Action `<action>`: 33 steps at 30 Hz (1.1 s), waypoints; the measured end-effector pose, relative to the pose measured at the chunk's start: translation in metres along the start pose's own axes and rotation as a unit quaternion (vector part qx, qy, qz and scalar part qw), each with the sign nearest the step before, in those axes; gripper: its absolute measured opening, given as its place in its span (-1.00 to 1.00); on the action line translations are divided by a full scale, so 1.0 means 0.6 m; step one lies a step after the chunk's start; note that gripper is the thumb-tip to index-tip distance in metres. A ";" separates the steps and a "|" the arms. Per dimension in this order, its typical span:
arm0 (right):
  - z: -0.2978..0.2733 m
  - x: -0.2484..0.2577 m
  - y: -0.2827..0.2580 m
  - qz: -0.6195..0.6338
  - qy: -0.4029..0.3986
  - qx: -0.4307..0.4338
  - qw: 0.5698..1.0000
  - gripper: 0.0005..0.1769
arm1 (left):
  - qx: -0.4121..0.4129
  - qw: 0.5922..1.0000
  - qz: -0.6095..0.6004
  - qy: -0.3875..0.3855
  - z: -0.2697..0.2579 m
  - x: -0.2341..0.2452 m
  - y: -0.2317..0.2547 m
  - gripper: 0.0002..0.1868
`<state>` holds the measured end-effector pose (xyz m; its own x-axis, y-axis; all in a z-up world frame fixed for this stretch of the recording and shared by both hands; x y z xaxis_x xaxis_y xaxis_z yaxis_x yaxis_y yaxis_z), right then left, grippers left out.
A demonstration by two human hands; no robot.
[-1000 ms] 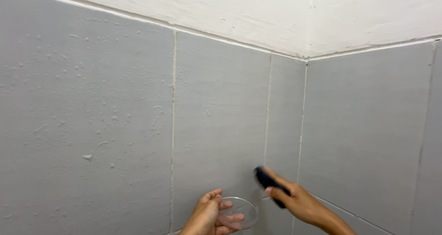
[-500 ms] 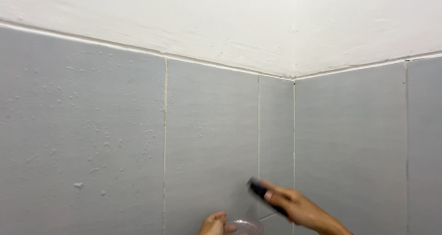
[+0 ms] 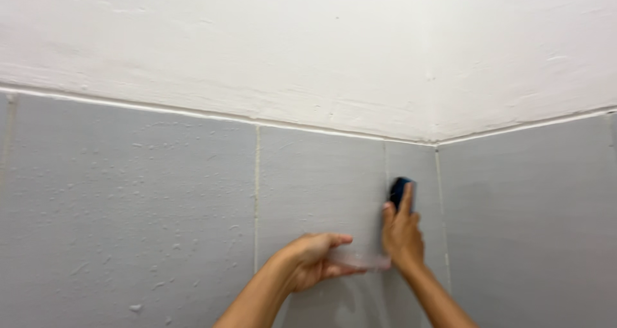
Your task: The person scrubs the wall tiles using a blue sponge while holding a small plastic lid.
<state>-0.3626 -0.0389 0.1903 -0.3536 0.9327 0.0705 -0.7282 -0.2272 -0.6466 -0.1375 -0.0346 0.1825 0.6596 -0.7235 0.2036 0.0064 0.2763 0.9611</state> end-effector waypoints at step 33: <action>0.180 0.056 -0.009 -0.040 -0.049 -0.022 0.998 -0.09 | -0.061 0.978 0.045 -0.195 -0.002 0.070 0.089 -0.53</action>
<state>-0.4342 -0.0368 0.2782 -0.3527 0.9148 0.1967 -0.7305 -0.1378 -0.6689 -0.1085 -0.0496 0.2420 0.3252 -0.8727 0.3643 0.0680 0.4058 0.9114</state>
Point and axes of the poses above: each hand's wrist, its own z-axis towards the middle knuckle, its own x-axis out of the back of the hand, y = z × x, the point moved 3 cm from there along z, towards the middle knuckle, and after that the axes turned 12 degrees about z, right-handed, at the moved point
